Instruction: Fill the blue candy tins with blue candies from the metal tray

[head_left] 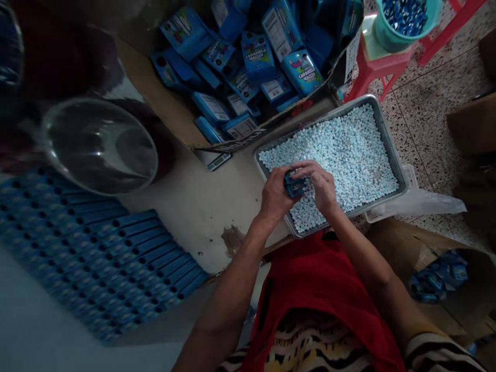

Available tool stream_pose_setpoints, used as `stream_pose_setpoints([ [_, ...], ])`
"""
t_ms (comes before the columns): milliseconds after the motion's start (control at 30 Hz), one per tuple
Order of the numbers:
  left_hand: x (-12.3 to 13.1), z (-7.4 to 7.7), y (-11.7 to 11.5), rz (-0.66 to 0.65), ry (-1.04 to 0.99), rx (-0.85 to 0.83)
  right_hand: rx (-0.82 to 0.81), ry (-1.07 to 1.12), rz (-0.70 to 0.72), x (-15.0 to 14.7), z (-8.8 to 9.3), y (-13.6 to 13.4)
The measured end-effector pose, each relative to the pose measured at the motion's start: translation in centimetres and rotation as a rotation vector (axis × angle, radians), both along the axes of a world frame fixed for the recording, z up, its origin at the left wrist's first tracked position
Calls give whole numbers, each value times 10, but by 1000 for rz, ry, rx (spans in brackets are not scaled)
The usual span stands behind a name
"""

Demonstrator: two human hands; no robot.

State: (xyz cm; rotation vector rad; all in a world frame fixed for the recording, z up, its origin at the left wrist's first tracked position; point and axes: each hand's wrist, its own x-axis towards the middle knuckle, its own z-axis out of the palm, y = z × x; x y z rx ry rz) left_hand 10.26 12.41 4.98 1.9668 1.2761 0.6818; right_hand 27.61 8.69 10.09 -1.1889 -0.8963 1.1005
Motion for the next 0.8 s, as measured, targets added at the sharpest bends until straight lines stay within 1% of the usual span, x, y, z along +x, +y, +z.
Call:
stream_pose_setpoints([
  [67,-3,-1,1,64,-30,-10,-21,-120,-58,19,-5,-18],
  [100,-4,-4,2,73,-45,-32,-54,-218,-99,31,-11,-29],
  [167,-8,-11,4,53,-80,-92,-156,-485,-155,51,-29,-51],
  [200,-10,-14,6,40,-97,-119,-199,-617,-150,59,-41,-61],
  [233,-12,-18,7,36,-111,-138,-223,-723,-110,63,-54,-69],
  [300,-17,-22,9,38,-149,-155,-229,-863,-6,65,-80,-77],
  [333,-19,-24,10,31,-177,-160,-220,-903,35,64,-92,-76],
  [400,-25,-25,10,16,-223,-178,-215,-956,56,63,-112,-65],
  [467,-31,-25,8,10,-224,-212,-251,-967,13,68,-128,-45],
  [500,-34,-24,6,2,-206,-231,-281,-951,-30,73,-134,-34],
  [567,-37,-23,5,-15,-147,-240,-338,-856,-152,82,-140,-11],
  [600,-37,-22,4,-13,-113,-221,-360,-761,-225,85,-141,-2],
  [633,-34,-20,4,-5,-73,-189,-379,-621,-290,86,-139,6],
  [700,-25,-16,5,4,16,-114,-407,-219,-351,81,-127,17],
  [767,-10,-9,5,-18,102,-62,-399,217,-320,67,-107,21],
  [800,-2,-4,6,-33,141,-47,-376,388,-288,59,-95,22],
])
